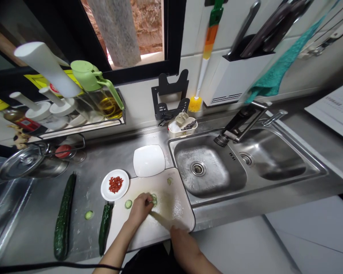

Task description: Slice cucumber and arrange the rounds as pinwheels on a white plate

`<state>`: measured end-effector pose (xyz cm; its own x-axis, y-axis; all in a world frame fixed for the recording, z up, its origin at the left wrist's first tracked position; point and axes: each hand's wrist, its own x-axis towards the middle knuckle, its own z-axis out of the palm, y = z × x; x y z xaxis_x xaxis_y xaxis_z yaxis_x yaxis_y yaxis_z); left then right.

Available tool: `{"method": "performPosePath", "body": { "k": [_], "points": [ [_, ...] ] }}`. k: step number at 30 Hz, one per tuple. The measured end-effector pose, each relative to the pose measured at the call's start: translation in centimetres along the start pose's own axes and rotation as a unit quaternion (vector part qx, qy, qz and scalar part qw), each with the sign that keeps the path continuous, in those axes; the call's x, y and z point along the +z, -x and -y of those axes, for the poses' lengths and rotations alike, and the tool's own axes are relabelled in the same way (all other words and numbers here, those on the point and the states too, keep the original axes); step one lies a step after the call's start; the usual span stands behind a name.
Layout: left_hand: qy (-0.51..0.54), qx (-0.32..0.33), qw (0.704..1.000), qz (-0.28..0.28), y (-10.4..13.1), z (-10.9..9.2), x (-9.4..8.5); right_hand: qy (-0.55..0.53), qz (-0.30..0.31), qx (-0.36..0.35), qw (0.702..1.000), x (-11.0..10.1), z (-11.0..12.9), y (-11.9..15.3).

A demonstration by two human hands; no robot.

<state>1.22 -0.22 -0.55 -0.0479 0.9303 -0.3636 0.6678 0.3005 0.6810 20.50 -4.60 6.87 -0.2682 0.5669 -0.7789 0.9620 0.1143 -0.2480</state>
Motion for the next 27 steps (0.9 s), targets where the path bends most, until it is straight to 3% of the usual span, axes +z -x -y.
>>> {"method": "performPosePath", "body": {
  "k": [11, 20, 27],
  "points": [
    [0.028, 0.020, 0.999, -0.013, 0.5, 0.1, 0.1, 0.009, -0.003, -0.012, 1.000, -0.2, -0.2, 0.1],
    [0.084, -0.032, 0.996, -0.027, 1.2, 1.5, -0.1, 0.016, 0.007, -0.017, 1.000, -0.5, -0.4, -0.2],
    [0.061, -0.109, 0.992, -0.028, 2.3, 3.1, -1.2, 0.014, -0.012, -0.034, 0.999, -0.8, -0.9, 0.1]
  ]
}}
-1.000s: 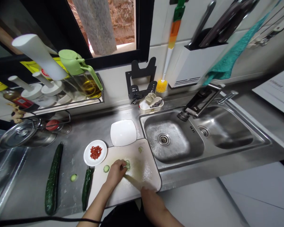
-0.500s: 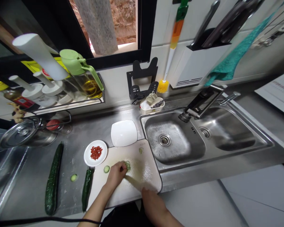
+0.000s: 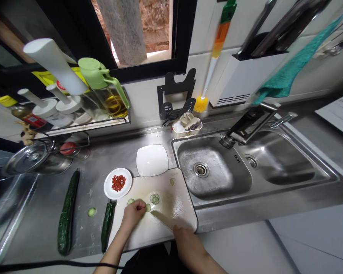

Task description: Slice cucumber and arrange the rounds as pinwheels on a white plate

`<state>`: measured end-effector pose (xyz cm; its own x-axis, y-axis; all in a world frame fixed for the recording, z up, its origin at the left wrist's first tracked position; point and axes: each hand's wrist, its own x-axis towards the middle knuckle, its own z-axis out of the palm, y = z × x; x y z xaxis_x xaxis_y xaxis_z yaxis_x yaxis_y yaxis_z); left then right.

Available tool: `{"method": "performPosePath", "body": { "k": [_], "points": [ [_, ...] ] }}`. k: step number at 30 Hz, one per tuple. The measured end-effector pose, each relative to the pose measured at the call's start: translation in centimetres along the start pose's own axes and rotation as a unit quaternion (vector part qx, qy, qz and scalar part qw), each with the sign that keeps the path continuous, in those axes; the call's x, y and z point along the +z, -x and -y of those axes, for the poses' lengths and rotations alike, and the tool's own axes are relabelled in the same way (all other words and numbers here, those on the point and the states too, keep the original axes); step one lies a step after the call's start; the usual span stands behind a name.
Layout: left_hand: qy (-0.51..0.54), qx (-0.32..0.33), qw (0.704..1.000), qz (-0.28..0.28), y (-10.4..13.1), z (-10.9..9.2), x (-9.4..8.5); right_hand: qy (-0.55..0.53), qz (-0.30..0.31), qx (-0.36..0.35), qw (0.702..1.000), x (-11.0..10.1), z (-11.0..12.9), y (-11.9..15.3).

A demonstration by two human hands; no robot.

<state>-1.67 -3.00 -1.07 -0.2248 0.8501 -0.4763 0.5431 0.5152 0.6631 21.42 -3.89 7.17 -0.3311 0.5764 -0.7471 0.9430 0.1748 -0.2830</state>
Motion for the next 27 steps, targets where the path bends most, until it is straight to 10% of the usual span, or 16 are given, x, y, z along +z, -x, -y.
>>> {"method": "performPosePath", "body": {
  "k": [27],
  "points": [
    [-0.064, -0.052, 0.996, -0.020, -0.2, -0.4, -0.7, 0.011, -0.017, 0.012, 1.000, 0.1, 4.3, -1.7]
  ]
}}
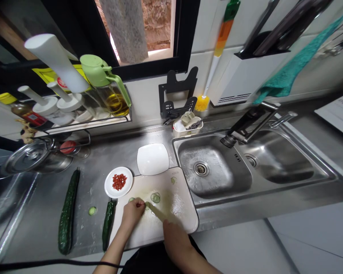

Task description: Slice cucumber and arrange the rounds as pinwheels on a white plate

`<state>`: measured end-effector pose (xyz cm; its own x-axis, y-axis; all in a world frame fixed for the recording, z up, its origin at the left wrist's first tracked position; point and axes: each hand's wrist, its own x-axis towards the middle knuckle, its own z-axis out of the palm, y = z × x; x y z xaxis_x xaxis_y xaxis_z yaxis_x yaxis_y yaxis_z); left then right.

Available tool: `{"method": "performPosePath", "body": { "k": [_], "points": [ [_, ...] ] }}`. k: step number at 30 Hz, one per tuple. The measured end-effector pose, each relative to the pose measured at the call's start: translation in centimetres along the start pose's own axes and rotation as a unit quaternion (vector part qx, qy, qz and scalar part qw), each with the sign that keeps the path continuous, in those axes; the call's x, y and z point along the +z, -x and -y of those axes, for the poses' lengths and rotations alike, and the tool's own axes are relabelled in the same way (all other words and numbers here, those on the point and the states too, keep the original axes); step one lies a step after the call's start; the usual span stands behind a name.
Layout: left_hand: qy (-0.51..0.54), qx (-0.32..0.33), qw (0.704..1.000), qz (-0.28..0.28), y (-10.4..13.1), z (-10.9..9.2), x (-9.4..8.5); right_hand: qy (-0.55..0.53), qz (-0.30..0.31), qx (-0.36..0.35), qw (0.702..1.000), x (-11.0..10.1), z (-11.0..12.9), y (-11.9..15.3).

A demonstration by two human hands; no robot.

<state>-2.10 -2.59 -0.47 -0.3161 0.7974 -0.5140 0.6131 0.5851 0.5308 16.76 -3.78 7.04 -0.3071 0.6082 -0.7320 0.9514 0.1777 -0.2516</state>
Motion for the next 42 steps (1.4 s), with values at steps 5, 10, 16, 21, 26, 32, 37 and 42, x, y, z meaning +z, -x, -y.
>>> {"method": "performPosePath", "body": {
  "k": [5, 10, 16, 21, 26, 32, 37, 42],
  "points": [
    [0.004, 0.002, 1.000, -0.004, -0.2, 0.3, 0.2, -0.006, 0.009, -0.011, 1.000, 0.6, 0.2, -0.3],
    [-0.008, 0.010, 1.000, -0.002, -0.1, 0.2, 0.2, -0.008, 0.027, -0.002, 1.000, 0.5, 0.0, 0.1],
    [0.007, 0.031, 0.999, -0.012, 0.3, 0.5, -0.1, -0.009, 0.052, 0.001, 0.999, 0.5, -2.2, 1.0],
    [0.018, 0.008, 0.998, -0.053, 0.2, 2.1, -1.8, -0.023, 0.041, 0.001, 0.999, 0.9, -3.1, 0.9],
    [0.011, -0.037, 0.996, -0.077, -0.3, 3.6, -3.3, -0.014, 0.056, 0.009, 0.998, 0.8, -2.9, 0.8],
    [0.005, -0.049, 0.995, -0.085, -0.4, 4.0, -3.4, -0.010, 0.036, 0.004, 0.999, 0.6, -3.0, 1.1],
    [-0.005, -0.035, 0.991, -0.129, -0.1, 3.8, -3.1, -0.023, 0.035, -0.002, 0.999, 0.7, -3.1, 1.1],
    [0.001, 0.080, 0.987, -0.140, 0.1, 1.3, -1.8, -0.016, 0.036, 0.010, 0.999, 0.8, -3.1, 1.1]
  ]
}}
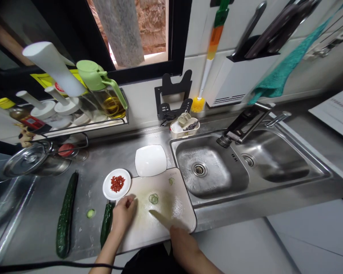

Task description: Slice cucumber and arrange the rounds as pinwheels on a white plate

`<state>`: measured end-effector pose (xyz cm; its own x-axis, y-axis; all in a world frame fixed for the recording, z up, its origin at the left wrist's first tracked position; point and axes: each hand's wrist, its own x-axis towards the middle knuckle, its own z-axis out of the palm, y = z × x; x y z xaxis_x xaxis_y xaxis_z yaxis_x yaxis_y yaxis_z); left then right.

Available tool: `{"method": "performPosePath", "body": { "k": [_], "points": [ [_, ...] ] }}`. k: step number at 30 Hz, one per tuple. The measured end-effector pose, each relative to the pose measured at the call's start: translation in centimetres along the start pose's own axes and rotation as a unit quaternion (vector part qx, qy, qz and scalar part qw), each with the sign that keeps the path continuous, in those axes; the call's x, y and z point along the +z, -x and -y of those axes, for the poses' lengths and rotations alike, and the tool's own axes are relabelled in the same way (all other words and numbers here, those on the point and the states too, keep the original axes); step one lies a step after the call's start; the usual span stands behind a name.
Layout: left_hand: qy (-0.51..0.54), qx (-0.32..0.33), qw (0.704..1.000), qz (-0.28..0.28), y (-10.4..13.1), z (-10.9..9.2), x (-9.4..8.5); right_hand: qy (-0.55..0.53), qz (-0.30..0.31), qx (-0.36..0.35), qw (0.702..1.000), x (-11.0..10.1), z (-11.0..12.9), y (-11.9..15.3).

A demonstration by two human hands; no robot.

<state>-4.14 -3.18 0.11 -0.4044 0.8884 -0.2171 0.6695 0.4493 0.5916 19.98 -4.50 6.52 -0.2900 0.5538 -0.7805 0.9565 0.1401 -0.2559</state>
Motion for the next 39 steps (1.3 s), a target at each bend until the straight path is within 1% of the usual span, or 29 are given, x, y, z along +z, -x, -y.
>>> {"method": "performPosePath", "body": {
  "k": [3, 5, 7, 9, 15, 20, 27, 31, 35, 39],
  "points": [
    [0.030, 0.062, 0.995, 0.076, -0.1, -2.2, 1.5, 0.005, -0.004, 0.000, 1.000, 0.0, 0.0, 0.0],
    [0.019, 0.082, 0.990, 0.117, -0.3, -3.4, 2.6, -0.003, -0.006, 0.001, 1.000, 0.0, 0.0, 0.0],
    [0.002, 0.075, 0.987, 0.141, -0.5, -4.2, 3.5, -0.005, -0.008, 0.002, 1.000, 0.1, -0.1, 0.0],
    [-0.011, 0.057, 0.987, 0.152, -0.5, -4.6, 4.1, -0.001, -0.011, 0.006, 1.000, 0.1, 0.0, -0.1],
    [-0.018, 0.038, 0.986, 0.160, -0.6, -4.8, 4.5, 0.018, 0.010, 0.009, 1.000, -0.1, 0.1, 0.0],
    [-0.017, 0.031, 0.988, 0.150, -0.7, -4.9, 4.6, 0.013, 0.005, -0.004, 1.000, 0.2, -0.3, -0.2],
    [-0.015, 0.033, 0.987, 0.157, -1.0, -5.4, 4.4, 0.004, 0.001, -0.005, 1.000, 0.3, -0.3, -0.2],
    [-0.003, 0.029, 0.985, 0.171, -1.0, -5.6, 4.4, 0.000, 0.002, -0.003, 1.000, 0.1, -0.2, -0.2],
    [0.030, 0.015, 0.985, 0.166, -0.7, -5.1, 4.0, -0.008, 0.004, 0.001, 1.000, -0.1, -0.2, -0.2],
    [0.047, -0.002, 0.989, 0.143, -0.3, -3.8, 3.0, 0.002, 0.005, -0.007, 1.000, -0.3, -0.4, -0.1]
  ]
}}
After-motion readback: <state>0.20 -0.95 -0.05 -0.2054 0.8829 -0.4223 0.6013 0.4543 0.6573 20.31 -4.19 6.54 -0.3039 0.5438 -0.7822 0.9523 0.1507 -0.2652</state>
